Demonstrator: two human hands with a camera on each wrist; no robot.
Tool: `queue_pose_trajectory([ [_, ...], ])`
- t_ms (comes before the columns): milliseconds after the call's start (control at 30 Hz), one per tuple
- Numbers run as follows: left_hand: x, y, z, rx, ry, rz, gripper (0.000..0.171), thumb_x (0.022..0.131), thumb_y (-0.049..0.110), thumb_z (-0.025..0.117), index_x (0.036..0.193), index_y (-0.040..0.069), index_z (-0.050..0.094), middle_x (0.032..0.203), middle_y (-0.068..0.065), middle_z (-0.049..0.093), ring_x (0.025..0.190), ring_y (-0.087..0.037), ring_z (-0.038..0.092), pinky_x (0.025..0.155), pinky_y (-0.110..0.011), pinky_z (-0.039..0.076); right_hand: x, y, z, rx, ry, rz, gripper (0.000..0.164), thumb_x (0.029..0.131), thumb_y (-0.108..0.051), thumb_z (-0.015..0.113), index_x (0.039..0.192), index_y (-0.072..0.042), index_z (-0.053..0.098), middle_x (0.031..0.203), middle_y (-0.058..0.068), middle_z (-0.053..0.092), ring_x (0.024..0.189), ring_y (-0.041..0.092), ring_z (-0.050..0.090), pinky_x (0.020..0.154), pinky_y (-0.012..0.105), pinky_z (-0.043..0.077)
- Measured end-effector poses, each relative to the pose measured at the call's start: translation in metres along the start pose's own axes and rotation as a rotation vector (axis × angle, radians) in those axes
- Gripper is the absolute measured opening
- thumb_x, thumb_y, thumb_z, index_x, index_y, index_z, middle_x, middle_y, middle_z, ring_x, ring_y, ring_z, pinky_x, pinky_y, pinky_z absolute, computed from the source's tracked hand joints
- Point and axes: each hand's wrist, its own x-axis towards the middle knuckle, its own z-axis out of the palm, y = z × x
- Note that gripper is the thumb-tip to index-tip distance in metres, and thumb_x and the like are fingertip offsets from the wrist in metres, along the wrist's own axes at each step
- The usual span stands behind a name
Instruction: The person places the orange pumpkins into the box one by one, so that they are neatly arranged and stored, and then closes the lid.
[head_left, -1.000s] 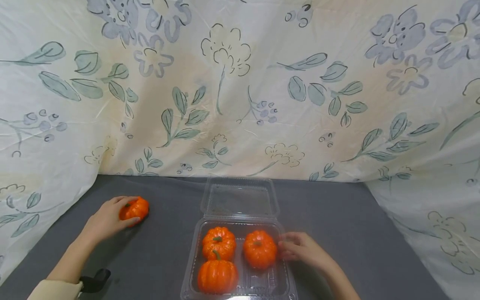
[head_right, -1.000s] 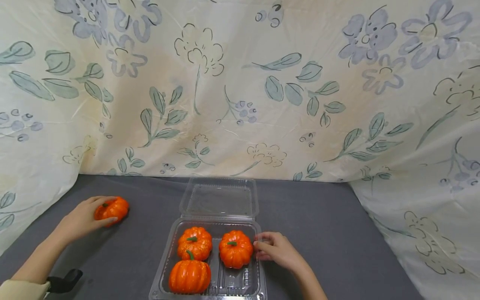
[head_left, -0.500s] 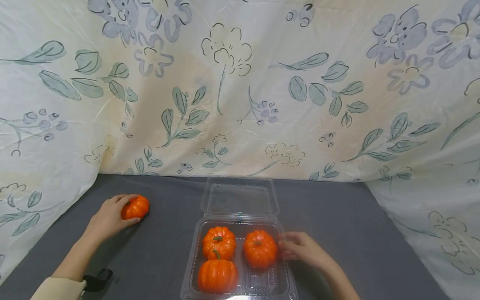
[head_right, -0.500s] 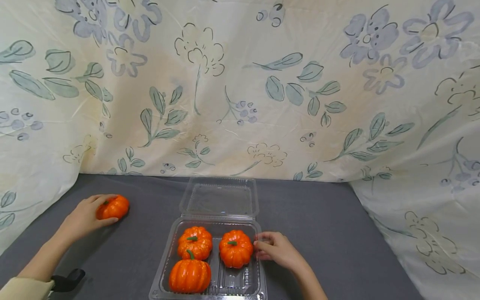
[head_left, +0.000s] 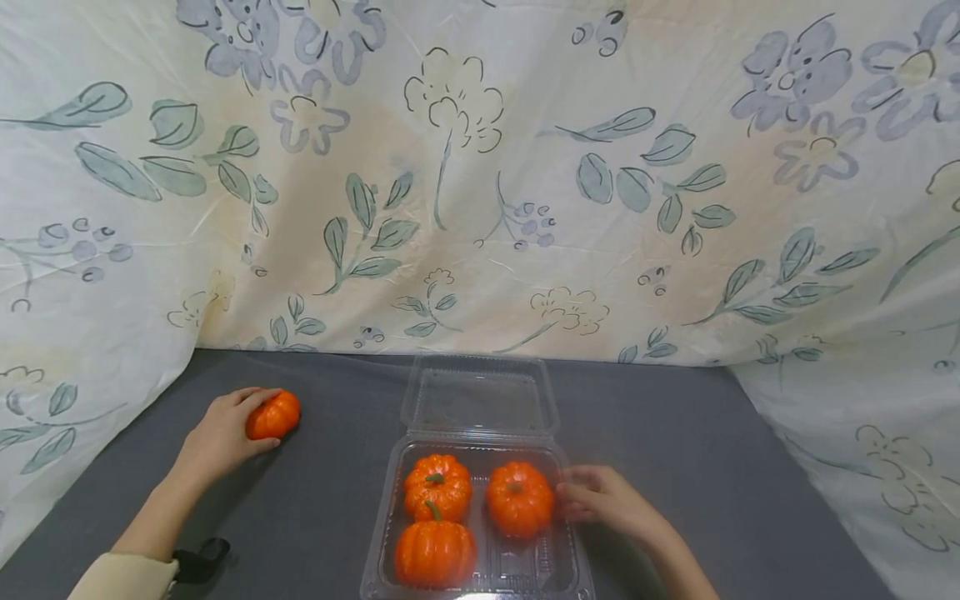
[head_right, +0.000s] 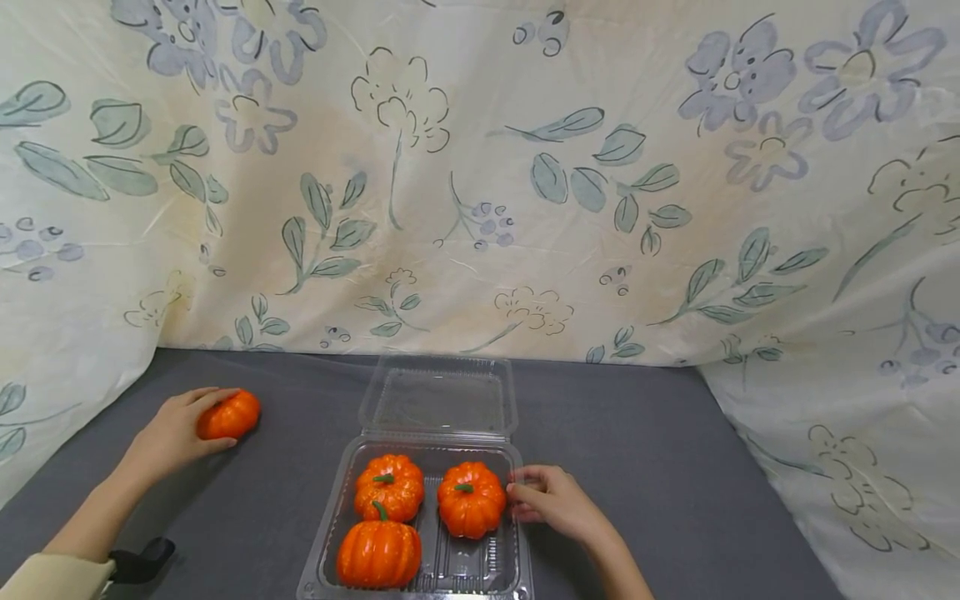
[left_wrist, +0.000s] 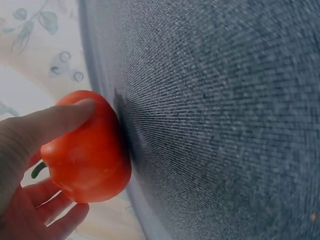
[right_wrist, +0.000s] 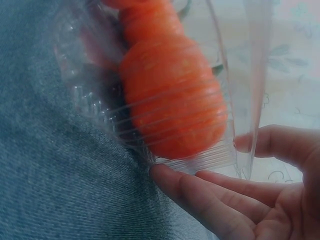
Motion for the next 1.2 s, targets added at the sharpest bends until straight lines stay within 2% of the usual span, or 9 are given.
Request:
queue_pose_trajectory([
  [400, 0.0009, -0.0016, 0.0034, 0.035, -0.028, -0.005, 0.076, 0.062, 0.015, 0.083, 0.129, 0.001, 0.049, 0.127, -0.031, 0.041, 0.112, -0.050, 0.035, 0.075, -0.069, 0.039, -0.0001, 0.0017, -0.0002, -0.001, 0.012, -0.005, 0.045, 0.091, -0.009, 0.053, 0.114, 0.027, 0.042, 0.102, 0.036, 0.060, 0.088, 0.038, 0.065, 0.074, 0.037, 0.054],
  [767, 0.0027, -0.0014, 0.0027, 0.055, -0.023, -0.016, 0.073, 0.066, 0.015, 0.080, 0.129, -0.001, 0.048, 0.125, -0.033, 0.043, 0.110, -0.052, 0.034, 0.076, -0.068, 0.039, 0.0004, 0.0028, -0.0003, 0.002, 0.019, 0.002, 0.045, 0.090, -0.008, 0.053, 0.114, 0.028, 0.041, 0.101, 0.035, 0.060, 0.087, 0.037, 0.065, 0.074, 0.037, 0.054],
  [1033, 0.0047, -0.0041, -0.0003, 0.049, -0.045, -0.036, 0.076, 0.067, 0.021, 0.080, 0.130, -0.002, 0.046, 0.125, -0.038, 0.040, 0.104, -0.056, 0.041, 0.072, -0.068, 0.040, 0.0005, 0.0017, 0.0000, 0.007, 0.015, 0.005, 0.045, 0.090, -0.008, 0.054, 0.114, 0.028, 0.041, 0.100, 0.035, 0.060, 0.087, 0.037, 0.065, 0.074, 0.037, 0.054],
  [1200, 0.0060, -0.0085, -0.0015, 0.018, -0.048, -0.024, 0.076, 0.068, 0.024, 0.079, 0.130, -0.004, 0.045, 0.125, -0.040, 0.041, 0.104, -0.057, 0.043, 0.076, -0.067, 0.039, 0.0008, 0.0020, -0.0008, 0.001, 0.015, 0.001, 0.044, 0.090, -0.008, 0.053, 0.114, 0.028, 0.041, 0.100, 0.035, 0.061, 0.086, 0.037, 0.065, 0.074, 0.036, 0.054],
])
